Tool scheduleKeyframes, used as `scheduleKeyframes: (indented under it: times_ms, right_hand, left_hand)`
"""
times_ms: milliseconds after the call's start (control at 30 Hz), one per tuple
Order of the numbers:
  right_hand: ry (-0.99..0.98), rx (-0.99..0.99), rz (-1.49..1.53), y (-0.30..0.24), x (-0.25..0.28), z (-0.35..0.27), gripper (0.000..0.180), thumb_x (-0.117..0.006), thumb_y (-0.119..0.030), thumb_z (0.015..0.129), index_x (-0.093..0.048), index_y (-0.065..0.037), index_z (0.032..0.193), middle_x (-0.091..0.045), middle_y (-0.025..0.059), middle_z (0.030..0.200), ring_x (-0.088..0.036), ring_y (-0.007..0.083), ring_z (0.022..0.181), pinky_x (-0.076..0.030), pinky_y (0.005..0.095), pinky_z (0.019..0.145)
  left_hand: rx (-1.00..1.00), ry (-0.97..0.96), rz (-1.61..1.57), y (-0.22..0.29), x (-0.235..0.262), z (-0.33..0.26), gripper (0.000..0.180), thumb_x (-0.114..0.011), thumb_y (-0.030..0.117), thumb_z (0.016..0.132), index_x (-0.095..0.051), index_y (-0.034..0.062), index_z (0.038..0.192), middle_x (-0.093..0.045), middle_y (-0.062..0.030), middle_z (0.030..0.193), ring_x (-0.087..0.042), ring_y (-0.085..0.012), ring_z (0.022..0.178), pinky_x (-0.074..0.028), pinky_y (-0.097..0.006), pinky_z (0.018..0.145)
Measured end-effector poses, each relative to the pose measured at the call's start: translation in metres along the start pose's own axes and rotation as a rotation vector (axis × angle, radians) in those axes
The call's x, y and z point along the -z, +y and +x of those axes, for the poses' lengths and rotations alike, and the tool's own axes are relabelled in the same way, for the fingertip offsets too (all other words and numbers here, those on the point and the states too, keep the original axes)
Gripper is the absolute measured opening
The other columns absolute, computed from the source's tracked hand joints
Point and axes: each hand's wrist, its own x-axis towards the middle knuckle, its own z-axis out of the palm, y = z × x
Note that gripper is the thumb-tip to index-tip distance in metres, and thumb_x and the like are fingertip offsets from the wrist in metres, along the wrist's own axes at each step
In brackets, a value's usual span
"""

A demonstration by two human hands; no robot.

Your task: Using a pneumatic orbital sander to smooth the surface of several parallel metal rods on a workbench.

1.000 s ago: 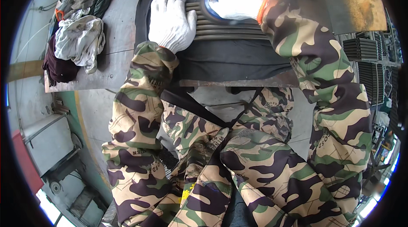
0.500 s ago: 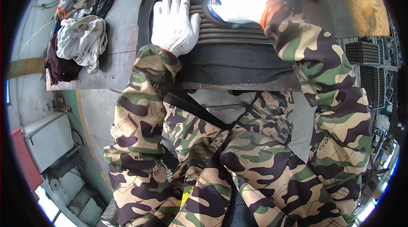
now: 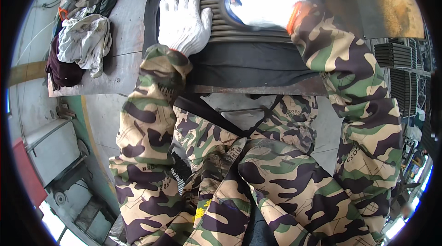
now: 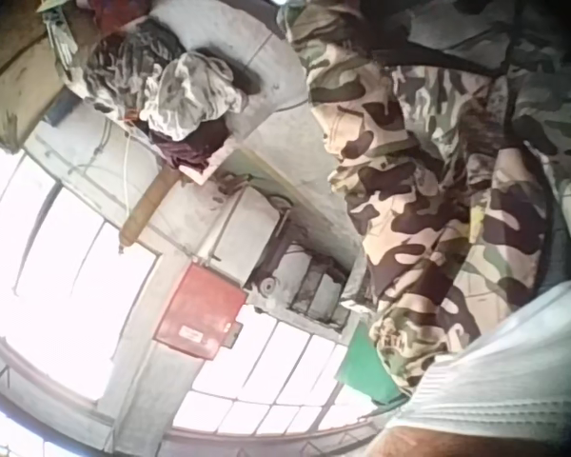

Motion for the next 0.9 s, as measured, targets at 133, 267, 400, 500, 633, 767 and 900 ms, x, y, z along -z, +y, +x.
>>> scheduleKeyframes:
  times_ms: [133, 267, 400, 500, 633, 767, 900]
  right_hand:
    - [-0.106, -0.042, 0.008, -0.003, 0.004, 0.002, 0.025, -0.064, -0.027, 0.094, -0.068, -0.007, 0.108, -0.068, 0.0213, 0.102, -0.07, 0.0424, 0.091, -0.059, 0.0553, 0.076]
    - [-0.15, -0.074, 0.0, -0.007, 0.008, 0.006, 0.026, -0.064, -0.026, 0.094, -0.067, -0.007, 0.11, -0.068, 0.0219, 0.105, -0.071, 0.0427, 0.094, -0.059, 0.0549, 0.078]
    - [-0.156, -0.057, 0.001, -0.007, 0.017, 0.002, 0.026, -0.063, -0.026, 0.094, -0.068, -0.007, 0.111, -0.068, 0.0221, 0.106, -0.071, 0.0427, 0.096, -0.059, 0.0539, 0.081]
    - [-0.177, -0.053, 0.009, -0.008, 0.013, -0.001, 0.026, -0.064, -0.026, 0.094, -0.068, -0.007, 0.111, -0.068, 0.0219, 0.106, -0.071, 0.0422, 0.096, -0.059, 0.0537, 0.082]
    - [-0.175, -0.063, 0.017, -0.017, 0.019, 0.001, 0.026, -0.064, -0.026, 0.095, -0.068, -0.007, 0.111, -0.069, 0.0215, 0.106, -0.071, 0.0417, 0.097, -0.06, 0.0535, 0.082]
    - [-0.18, -0.032, 0.031, -0.017, 0.017, -0.005, 0.025, -0.065, -0.026, 0.094, -0.068, -0.006, 0.11, -0.069, 0.0212, 0.104, -0.072, 0.0418, 0.093, -0.06, 0.0541, 0.078]
    - [-0.035, 0.002, -0.004, -0.006, 0.006, -0.004, 0.025, -0.065, -0.026, 0.094, -0.068, -0.007, 0.108, -0.068, 0.0215, 0.101, -0.072, 0.042, 0.09, -0.06, 0.0548, 0.077]
  left_hand:
    - [0.005, -0.032, -0.008, 0.003, 0.004, 0.0, 0.054, -0.062, 0.033, 0.104, -0.061, -0.0024, 0.144, -0.062, -0.0252, 0.146, -0.054, -0.0441, 0.135, -0.039, -0.053, 0.116]
    - [0.017, -0.018, -0.025, 0.001, 0.006, -0.002, 0.053, -0.062, 0.033, 0.103, -0.062, -0.0015, 0.143, -0.062, -0.0254, 0.146, -0.054, -0.0442, 0.135, -0.039, -0.053, 0.116]
    - [0.018, -0.021, 0.004, 0.007, 0.01, -0.012, 0.053, -0.062, 0.033, 0.103, -0.062, -0.0019, 0.144, -0.062, -0.0258, 0.148, -0.054, -0.0447, 0.137, -0.038, -0.053, 0.117]
    - [-0.019, 0.072, 0.008, 0.008, 0.009, -0.012, 0.052, -0.067, 0.034, 0.097, -0.066, -0.0021, 0.135, -0.065, -0.0228, 0.135, -0.056, -0.0408, 0.127, -0.04, -0.053, 0.11]
    - [-0.029, 0.1, 0.034, 0.006, 0.007, -0.018, 0.051, -0.067, 0.034, 0.098, -0.066, -0.002, 0.134, -0.065, -0.0227, 0.134, -0.057, -0.0408, 0.126, -0.04, -0.053, 0.11]
    - [-0.04, 0.114, 0.024, 0.004, 0.003, -0.011, 0.05, -0.067, 0.034, 0.097, -0.067, -0.002, 0.132, -0.066, -0.0223, 0.132, -0.057, -0.0411, 0.125, -0.041, -0.053, 0.11]
    - [-0.041, 0.132, 0.04, 0.002, -0.001, -0.009, 0.05, -0.068, 0.034, 0.097, -0.068, -0.0021, 0.131, -0.067, -0.022, 0.13, -0.058, -0.041, 0.123, -0.042, -0.053, 0.108]
